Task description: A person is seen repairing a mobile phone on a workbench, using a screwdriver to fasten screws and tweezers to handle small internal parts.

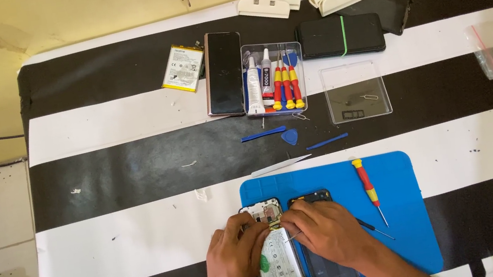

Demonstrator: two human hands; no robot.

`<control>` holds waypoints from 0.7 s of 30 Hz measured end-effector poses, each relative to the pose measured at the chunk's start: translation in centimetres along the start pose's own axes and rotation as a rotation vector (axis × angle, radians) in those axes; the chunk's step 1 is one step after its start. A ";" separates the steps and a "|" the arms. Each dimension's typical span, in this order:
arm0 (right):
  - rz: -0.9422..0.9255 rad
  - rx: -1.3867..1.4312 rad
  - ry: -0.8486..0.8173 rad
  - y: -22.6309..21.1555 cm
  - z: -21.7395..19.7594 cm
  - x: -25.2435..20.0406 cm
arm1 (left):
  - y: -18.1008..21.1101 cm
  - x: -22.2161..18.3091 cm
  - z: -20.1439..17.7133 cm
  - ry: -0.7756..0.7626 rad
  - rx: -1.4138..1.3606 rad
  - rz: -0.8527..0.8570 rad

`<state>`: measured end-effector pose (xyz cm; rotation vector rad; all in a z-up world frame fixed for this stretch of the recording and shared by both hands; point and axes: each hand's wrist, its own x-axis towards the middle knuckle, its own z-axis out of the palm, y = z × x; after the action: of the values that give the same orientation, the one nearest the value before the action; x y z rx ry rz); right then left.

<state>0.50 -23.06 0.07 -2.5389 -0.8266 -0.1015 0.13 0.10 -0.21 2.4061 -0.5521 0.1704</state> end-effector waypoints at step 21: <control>0.076 0.131 0.029 -0.7 -1.1 1.3 | 0.3 0.1 -0.2 -0.002 -0.090 -0.145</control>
<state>1.23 -22.40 1.63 -2.4368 -0.7009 -0.0575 0.10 -0.07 0.13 2.3483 -0.3766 0.0790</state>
